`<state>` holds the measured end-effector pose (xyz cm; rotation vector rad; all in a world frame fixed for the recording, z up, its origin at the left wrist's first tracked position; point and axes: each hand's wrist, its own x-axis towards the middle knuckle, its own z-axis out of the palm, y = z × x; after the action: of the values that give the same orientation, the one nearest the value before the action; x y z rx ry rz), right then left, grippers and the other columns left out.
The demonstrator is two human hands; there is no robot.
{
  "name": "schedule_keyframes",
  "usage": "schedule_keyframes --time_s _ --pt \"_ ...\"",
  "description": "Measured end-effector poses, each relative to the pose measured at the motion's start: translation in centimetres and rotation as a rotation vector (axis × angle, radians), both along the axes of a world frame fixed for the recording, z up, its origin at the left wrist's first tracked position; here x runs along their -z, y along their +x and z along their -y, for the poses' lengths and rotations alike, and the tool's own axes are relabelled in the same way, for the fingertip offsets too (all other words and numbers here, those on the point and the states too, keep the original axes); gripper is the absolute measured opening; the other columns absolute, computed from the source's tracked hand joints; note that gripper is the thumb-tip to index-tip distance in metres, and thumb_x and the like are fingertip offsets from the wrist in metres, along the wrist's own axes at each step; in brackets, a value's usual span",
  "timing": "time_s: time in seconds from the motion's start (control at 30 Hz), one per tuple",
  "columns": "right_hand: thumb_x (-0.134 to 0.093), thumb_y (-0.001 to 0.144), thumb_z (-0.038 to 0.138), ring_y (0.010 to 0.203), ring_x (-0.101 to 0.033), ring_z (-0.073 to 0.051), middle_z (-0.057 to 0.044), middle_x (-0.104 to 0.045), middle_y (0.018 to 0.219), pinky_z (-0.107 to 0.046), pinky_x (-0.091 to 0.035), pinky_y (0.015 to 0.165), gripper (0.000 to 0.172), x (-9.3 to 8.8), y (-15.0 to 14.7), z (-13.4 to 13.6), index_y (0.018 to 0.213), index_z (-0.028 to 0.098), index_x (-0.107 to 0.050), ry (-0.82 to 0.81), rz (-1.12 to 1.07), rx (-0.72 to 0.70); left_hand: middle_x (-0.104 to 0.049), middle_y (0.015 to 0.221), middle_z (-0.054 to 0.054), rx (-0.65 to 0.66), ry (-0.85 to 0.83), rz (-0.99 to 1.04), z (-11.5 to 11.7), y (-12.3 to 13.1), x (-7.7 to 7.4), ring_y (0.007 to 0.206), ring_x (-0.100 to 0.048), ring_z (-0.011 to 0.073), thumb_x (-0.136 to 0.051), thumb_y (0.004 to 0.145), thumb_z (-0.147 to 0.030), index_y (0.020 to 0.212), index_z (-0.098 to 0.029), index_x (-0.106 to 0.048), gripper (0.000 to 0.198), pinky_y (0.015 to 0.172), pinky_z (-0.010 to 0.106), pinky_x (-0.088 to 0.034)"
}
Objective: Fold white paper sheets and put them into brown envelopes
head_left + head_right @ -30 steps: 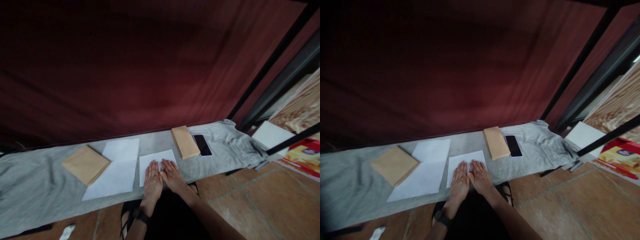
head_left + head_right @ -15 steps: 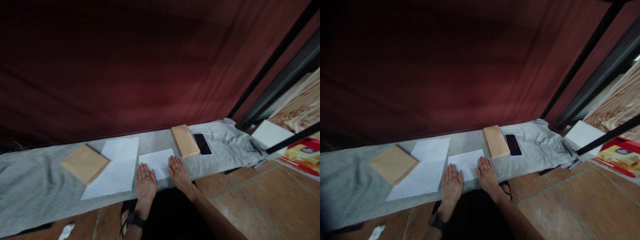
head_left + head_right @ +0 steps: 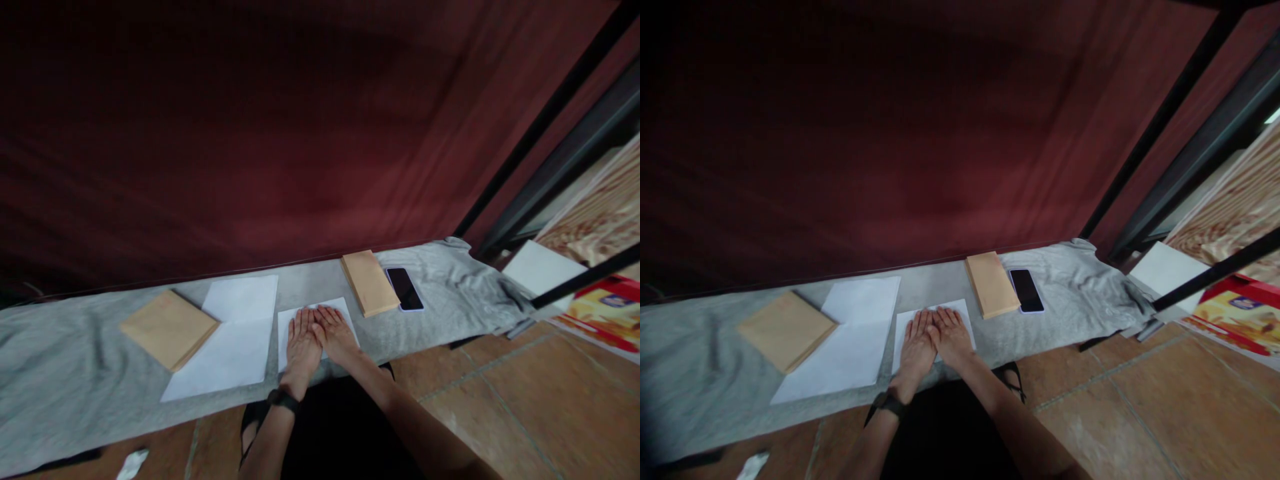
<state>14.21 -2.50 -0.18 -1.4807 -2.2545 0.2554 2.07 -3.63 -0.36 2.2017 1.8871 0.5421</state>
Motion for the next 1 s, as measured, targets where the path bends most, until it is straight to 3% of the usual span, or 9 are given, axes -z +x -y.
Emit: schedule_keyframes --time_s 0.2,0.4,0.77,1.0 --pt "-0.039 0.105 0.034 0.143 -0.039 -0.025 -0.009 -0.047 0.152 -0.046 -0.029 0.119 0.045 0.9 0.3 -0.4 0.144 0.017 -0.052 0.020 0.063 0.039 -0.042 0.154 0.021 -0.063 0.060 -0.161 -0.1 -0.7 0.8 0.149 -0.029 0.0286 -0.029 0.094 -0.019 0.144 0.000 -0.045 0.056 0.122 0.048 -0.025" --pt "-0.038 0.105 0.035 0.142 -0.041 -0.025 -0.009 -0.047 0.152 -0.045 -0.029 0.119 0.046 1.4 1.0 -0.7 0.146 0.017 -0.050 0.056 0.089 0.119 -0.043 0.154 0.021 -0.137 0.100 -0.240 0.0 -1.4 1.2 0.149 -0.030 0.0274 -0.030 0.097 -0.026 0.146 0.000 -0.043 0.057 0.122 0.046 -0.026" --pt "-0.039 0.104 0.036 0.142 -0.041 -0.029 -0.017 -0.045 0.152 -0.045 -0.032 0.116 0.055 3.2 2.0 -0.3 0.149 0.006 -0.043 0.171 0.109 0.259 -0.040 0.153 0.027 -0.262 0.177 -0.126 1.0 -2.2 1.8 0.145 -0.036 0.0318 -0.033 0.096 -0.029 0.146 0.004 -0.040 0.060 0.119 0.050 -0.030" --pt "-0.037 0.104 0.037 0.141 -0.043 -0.031 -0.019 -0.046 0.151 -0.046 -0.032 0.115 0.056 3.2 2.1 -0.3 0.149 0.004 -0.042 0.178 0.135 0.288 -0.040 0.152 0.028 -0.319 0.202 -0.101 2.7 -2.1 1.4 0.146 -0.035 0.0350 -0.034 0.095 -0.026 0.145 0.005 -0.041 0.060 0.117 0.053 -0.032"
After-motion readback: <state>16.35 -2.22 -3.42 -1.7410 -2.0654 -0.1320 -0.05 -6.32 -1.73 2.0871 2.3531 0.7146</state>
